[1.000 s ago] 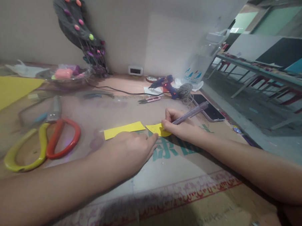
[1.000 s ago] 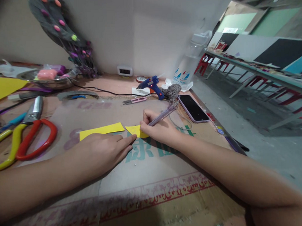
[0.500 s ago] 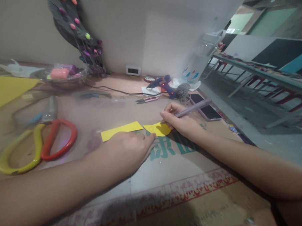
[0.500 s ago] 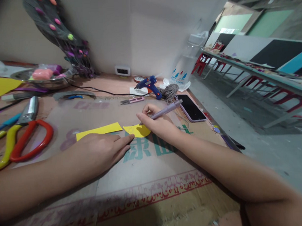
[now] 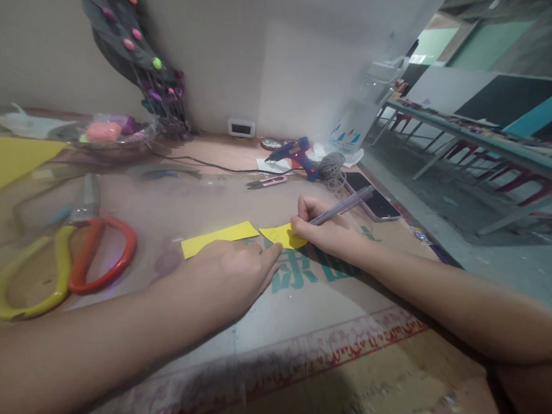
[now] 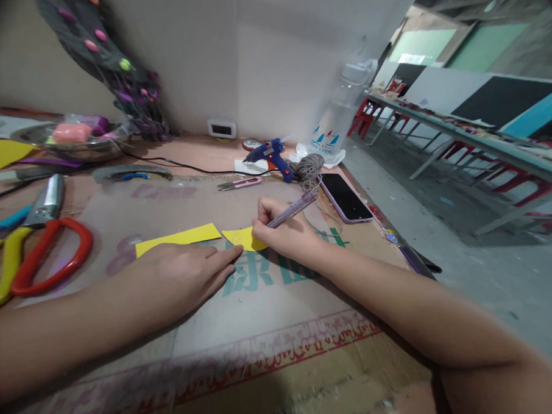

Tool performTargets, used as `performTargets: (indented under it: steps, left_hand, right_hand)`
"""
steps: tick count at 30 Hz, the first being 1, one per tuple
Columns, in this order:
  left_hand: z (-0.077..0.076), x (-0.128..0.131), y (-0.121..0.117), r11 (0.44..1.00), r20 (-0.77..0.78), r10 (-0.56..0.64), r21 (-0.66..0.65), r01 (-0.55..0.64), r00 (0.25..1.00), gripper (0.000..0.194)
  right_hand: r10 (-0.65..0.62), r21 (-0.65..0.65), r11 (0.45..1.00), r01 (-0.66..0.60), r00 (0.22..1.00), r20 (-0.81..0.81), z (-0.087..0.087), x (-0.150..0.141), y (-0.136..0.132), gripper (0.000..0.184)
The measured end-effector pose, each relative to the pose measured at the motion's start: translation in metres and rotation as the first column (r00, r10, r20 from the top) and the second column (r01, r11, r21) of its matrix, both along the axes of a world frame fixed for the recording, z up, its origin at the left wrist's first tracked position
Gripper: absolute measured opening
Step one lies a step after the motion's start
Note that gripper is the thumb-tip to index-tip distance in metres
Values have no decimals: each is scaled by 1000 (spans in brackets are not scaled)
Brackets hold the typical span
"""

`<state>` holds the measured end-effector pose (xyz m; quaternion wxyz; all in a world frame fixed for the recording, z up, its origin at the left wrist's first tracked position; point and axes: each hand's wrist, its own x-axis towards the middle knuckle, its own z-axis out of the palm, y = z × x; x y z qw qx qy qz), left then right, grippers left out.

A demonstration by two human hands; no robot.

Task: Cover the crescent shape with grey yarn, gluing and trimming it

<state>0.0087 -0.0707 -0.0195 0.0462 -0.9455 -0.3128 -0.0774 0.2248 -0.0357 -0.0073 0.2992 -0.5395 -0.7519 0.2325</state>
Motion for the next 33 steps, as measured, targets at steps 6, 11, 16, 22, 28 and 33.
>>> performTargets:
  steps: [6,11,16,22,28,33]
  left_hand:
    - [1,0,-1,1000,3,19,0,-19,1000,24]
    - [0,0,0,1000,5,7,-2,-7,1000,24]
    - [1,0,0,1000,11,5,-14,-5,1000,22]
    - [1,0,-1,1000,-3,24,-1,-24,1000,23]
    - [-2,-2,0,1000,-12,30,1,-30,999,24]
    - [-1,-2,0,1000,-31,28,12,-28,999,25]
  right_hand:
    - [5,-19,1000,-5,1000,5,-1,0,0,21]
    - [25,-21,999,-25,1000,5,-1,0,0,20]
    - [34,-13,999,-34,999,17,-3,0,1,23]
    - [61,-51,997,-60,998,13,-2,-1,0,28]
    - [73,-113,991,-70,997,21,2,0,-1,26]
    - [75,-81,994,-74,997,17,0,2,1,23]
